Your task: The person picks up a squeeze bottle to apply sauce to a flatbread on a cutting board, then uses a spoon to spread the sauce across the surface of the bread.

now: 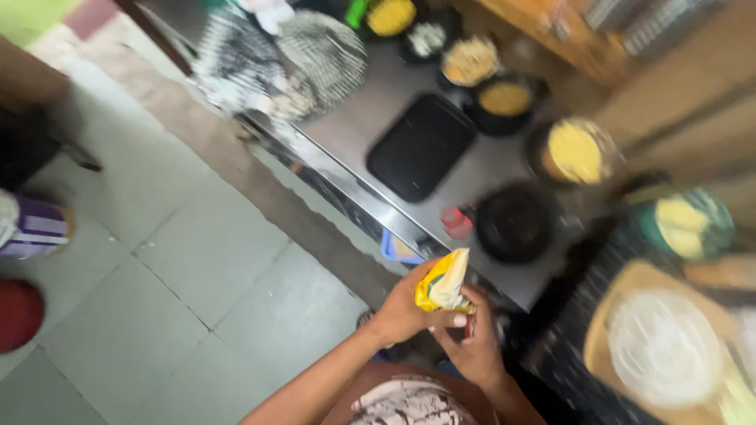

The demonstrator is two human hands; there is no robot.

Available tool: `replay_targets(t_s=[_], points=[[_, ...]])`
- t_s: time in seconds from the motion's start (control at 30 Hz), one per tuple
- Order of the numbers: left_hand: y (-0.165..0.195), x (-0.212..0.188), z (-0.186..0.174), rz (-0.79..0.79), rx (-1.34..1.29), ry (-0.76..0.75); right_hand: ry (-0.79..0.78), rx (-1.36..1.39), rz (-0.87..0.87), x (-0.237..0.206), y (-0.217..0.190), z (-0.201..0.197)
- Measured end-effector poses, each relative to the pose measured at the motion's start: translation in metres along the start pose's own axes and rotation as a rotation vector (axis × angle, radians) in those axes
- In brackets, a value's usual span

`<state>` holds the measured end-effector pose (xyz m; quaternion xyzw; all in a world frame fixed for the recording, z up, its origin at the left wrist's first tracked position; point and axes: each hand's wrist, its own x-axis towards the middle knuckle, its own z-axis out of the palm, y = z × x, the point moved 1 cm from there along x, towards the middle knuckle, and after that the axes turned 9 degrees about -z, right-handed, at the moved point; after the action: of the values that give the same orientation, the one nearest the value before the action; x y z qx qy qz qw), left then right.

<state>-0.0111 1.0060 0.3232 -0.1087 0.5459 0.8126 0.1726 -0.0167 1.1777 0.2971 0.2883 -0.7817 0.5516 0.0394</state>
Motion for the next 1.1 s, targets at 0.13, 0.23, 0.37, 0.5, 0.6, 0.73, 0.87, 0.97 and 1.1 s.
replay_targets(t_s=[0.13, 0.23, 0.37, 0.5, 0.6, 0.73, 0.87, 0.97, 1.1], points=[[0.05, 0.001, -0.067, 0.052, -0.015, 0.023, -0.115, 0.171, -0.033, 0.059, -0.005, 0.041], [0.068, 0.018, -0.102, 0.07, -0.087, 0.097, -0.192, 0.334, 0.072, 0.101, 0.01, 0.06], [0.07, 0.064, -0.17, -0.022, -0.063, 0.451, -0.169, 0.277, 0.033, 0.159, 0.044, 0.088], [0.08, 0.094, -0.264, 0.106, -0.023, 0.702, -0.159, 0.27, 0.16, 0.22, 0.079, 0.105], [0.111, 0.106, -0.343, 0.204, 0.148, 0.869, -0.235, 0.224, 0.294, 0.255, 0.102, 0.109], [0.178, 0.15, -0.453, 0.173, -0.159, 0.81, -0.232, 0.05, 0.399, 0.276, 0.129, 0.113], [0.229, 0.216, -0.542, 0.059, -0.001, 0.622, -0.014, -0.212, 0.514, 0.257, 0.145, 0.134], [0.229, 0.276, -0.556, -0.098, 0.205, 0.384, 0.225, -0.079, 0.669, 0.222, 0.142, 0.17], [0.19, 0.338, -0.497, -0.136, 0.257, 0.091, 0.373, -0.131, 0.829, 0.176, 0.113, 0.229]])
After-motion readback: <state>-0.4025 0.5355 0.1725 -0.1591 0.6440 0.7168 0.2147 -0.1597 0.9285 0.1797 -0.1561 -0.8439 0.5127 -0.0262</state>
